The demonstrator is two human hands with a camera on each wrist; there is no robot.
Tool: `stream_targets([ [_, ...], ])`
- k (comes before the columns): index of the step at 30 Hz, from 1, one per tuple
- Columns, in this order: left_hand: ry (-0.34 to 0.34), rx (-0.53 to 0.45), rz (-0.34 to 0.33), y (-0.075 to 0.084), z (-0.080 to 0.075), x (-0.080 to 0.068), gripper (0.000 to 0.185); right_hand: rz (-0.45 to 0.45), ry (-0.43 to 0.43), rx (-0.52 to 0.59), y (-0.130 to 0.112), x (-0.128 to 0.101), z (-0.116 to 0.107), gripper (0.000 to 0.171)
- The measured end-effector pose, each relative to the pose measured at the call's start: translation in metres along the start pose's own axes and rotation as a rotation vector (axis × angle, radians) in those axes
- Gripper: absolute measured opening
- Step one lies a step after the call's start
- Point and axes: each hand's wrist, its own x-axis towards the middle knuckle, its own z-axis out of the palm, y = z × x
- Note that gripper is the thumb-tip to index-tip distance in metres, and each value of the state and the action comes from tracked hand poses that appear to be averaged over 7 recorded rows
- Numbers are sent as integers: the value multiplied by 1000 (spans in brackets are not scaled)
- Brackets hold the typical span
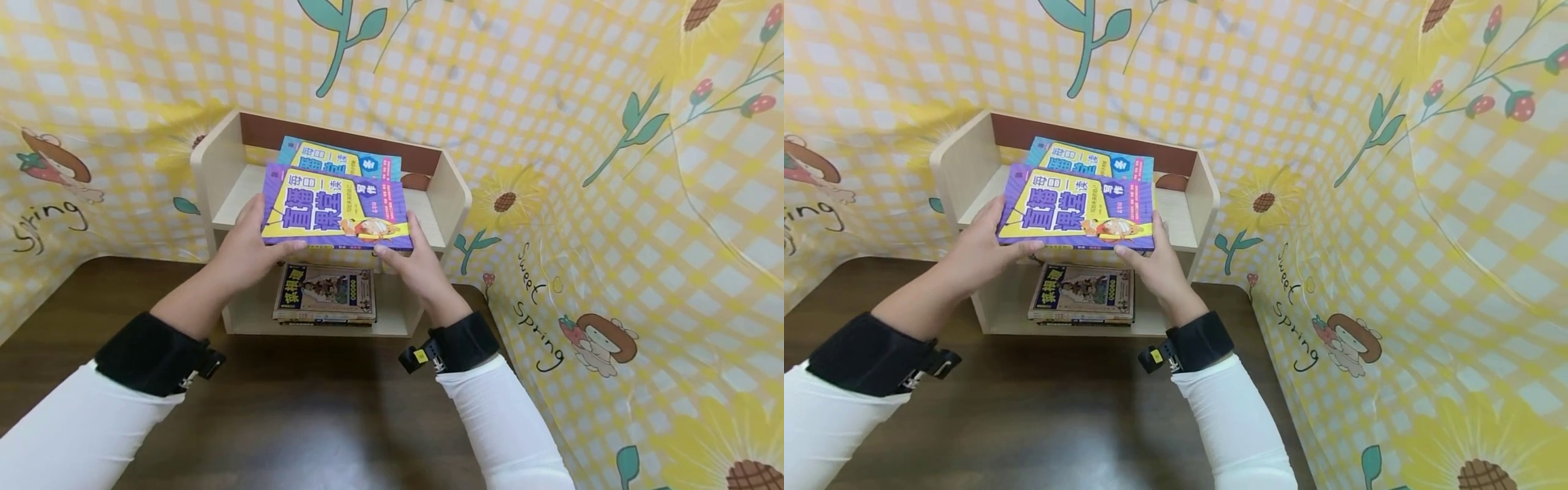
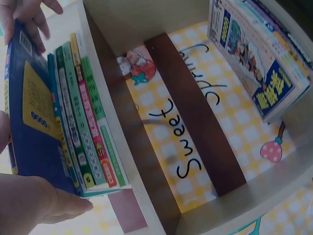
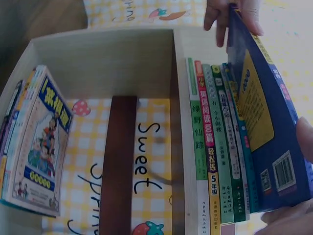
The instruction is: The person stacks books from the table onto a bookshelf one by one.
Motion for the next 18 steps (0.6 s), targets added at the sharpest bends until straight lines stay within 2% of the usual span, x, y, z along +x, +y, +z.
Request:
stream_targets([
  [4,-12,59,20,2,-4,17,85,22,69,-150,-5,6,0,88],
  [7,-24,129,38,4,-8,28,80,10,83,-230,-7,12,-1,88],
  [9,-35,177,28,5,-10,34,78,-4,74,-272,-9,17,-2,86],
  [14,-66,262,-21,4,-13,47,78,-13,58,-327,-11,29,-6,80],
  [18,-96,271,-35,3,-16,59,73,-4,52,-327,-13,38,-5,78],
])
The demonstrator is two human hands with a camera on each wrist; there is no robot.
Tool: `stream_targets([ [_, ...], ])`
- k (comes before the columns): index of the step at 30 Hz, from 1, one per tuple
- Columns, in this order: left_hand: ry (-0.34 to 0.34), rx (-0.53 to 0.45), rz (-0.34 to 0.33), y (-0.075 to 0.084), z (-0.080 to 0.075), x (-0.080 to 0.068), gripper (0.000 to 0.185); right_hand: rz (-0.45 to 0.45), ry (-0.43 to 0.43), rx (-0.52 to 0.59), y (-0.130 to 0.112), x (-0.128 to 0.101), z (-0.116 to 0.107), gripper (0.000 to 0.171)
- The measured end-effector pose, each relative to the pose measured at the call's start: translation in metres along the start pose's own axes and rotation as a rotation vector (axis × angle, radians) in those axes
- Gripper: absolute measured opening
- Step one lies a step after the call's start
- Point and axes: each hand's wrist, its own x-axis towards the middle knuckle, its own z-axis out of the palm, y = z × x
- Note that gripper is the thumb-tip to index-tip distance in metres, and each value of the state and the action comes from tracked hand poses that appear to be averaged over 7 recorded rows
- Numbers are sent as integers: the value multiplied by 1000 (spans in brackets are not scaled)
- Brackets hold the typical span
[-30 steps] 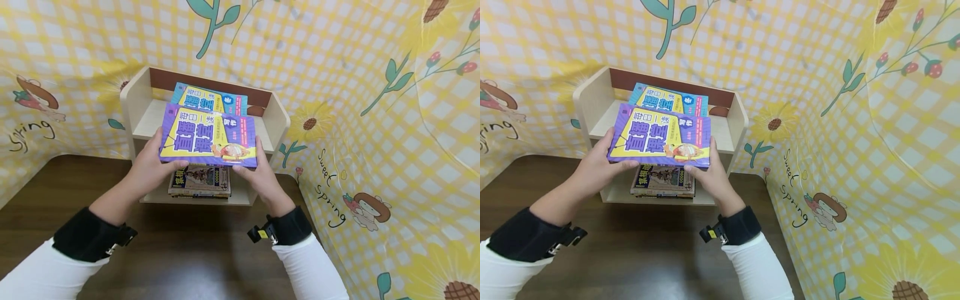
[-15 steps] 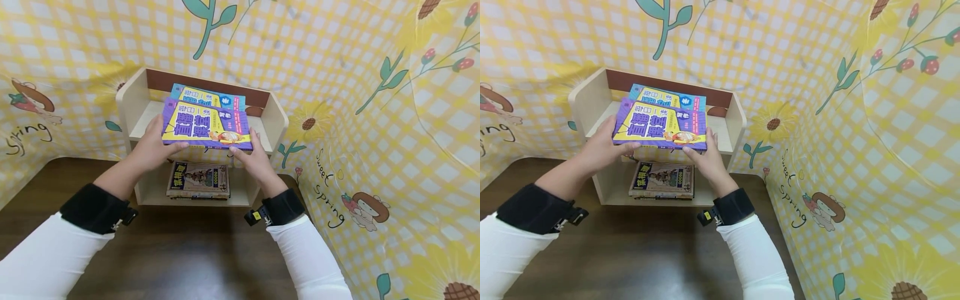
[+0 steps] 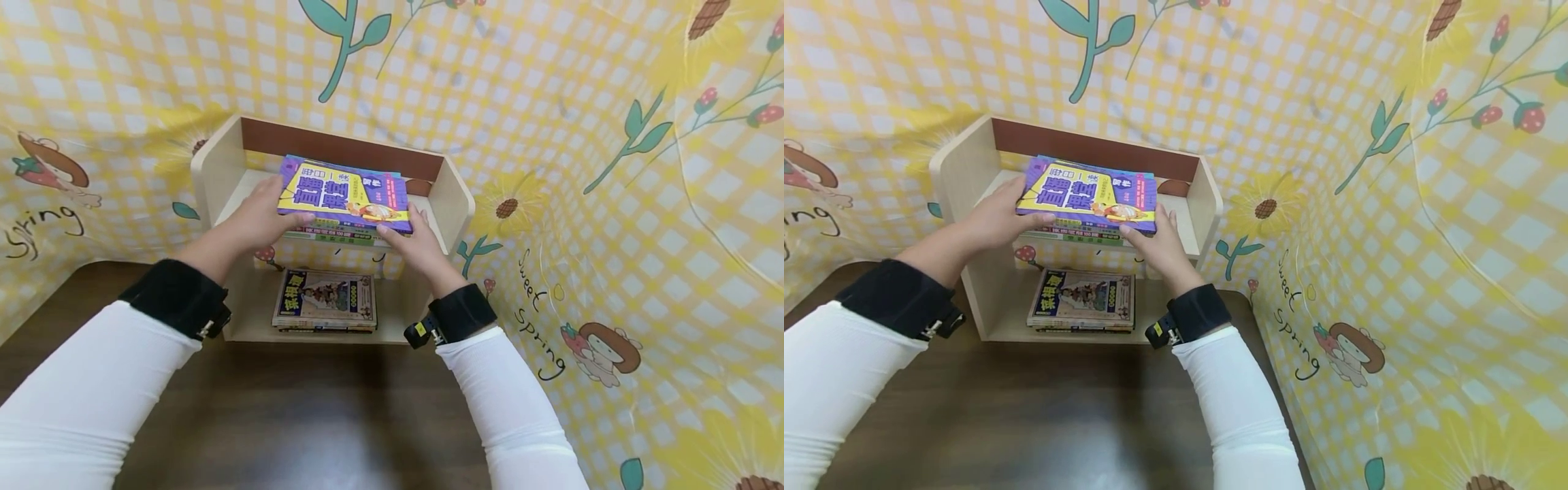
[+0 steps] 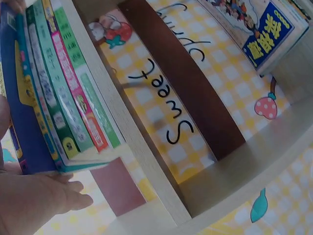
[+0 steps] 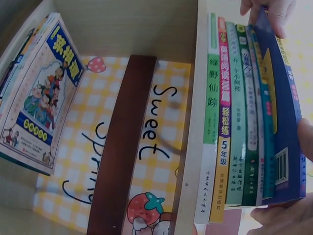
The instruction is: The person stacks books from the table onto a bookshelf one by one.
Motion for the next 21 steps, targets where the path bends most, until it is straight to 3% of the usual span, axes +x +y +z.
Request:
stream_targets([
  [5,-33,15,17,-1,-8,11,67,4,-2,-19,-3,11,3,77],
  [10,-41,31,-7,-3,-12,19,69,1,6,-39,-3,21,6,72],
  [21,-51,22,-34,-5,-8,31,74,49,16,-43,-2,30,6,75],
])
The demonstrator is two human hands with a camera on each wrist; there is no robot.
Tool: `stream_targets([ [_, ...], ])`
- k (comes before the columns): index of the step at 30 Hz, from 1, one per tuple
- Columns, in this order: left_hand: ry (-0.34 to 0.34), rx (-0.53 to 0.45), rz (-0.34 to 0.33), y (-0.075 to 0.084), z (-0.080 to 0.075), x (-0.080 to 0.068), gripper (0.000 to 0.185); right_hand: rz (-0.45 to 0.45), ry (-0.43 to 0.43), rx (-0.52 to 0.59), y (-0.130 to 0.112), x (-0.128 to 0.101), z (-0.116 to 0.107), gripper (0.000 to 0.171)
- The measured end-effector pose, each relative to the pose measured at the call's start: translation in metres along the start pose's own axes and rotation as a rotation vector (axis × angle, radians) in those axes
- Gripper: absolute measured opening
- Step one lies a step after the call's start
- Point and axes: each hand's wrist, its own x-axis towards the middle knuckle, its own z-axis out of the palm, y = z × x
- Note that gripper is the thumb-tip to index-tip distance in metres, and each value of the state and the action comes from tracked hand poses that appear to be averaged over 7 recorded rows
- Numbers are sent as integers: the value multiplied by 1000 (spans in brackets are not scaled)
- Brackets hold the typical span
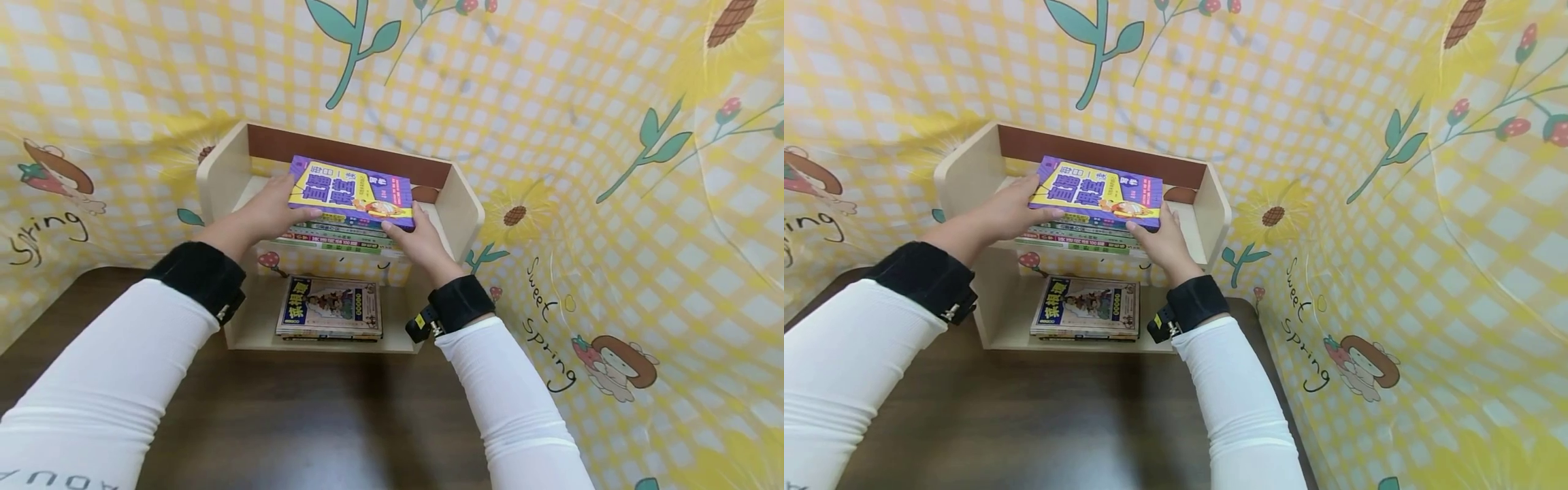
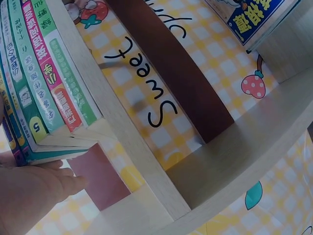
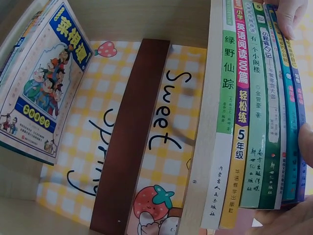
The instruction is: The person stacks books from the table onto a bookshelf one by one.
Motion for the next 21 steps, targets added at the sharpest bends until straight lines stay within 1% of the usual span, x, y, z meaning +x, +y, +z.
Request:
stream_targets([
  [4,18,-7,2,0,3,2,77,-25,14,23,3,0,-1,75],
  [7,52,-17,6,-2,6,2,79,-94,34,21,7,2,-1,68],
  [10,90,-2,2,-9,9,-1,84,-154,53,-40,11,2,-1,66],
  [11,96,7,-3,-12,10,-2,87,-157,64,-75,12,0,-1,67],
  [13,110,18,11,-19,12,-6,89,-134,80,-137,15,-5,-3,72],
  [15,101,45,17,-25,13,-11,92,-104,92,-179,18,-12,-6,77],
  [17,104,77,26,-30,12,-19,94,-86,97,-198,21,-20,-10,81],
  [18,109,95,35,-32,11,-23,94,-96,94,-204,24,-24,-13,82],
  [21,113,157,35,-41,8,-40,97,-159,87,-261,34,-36,-19,82],
])
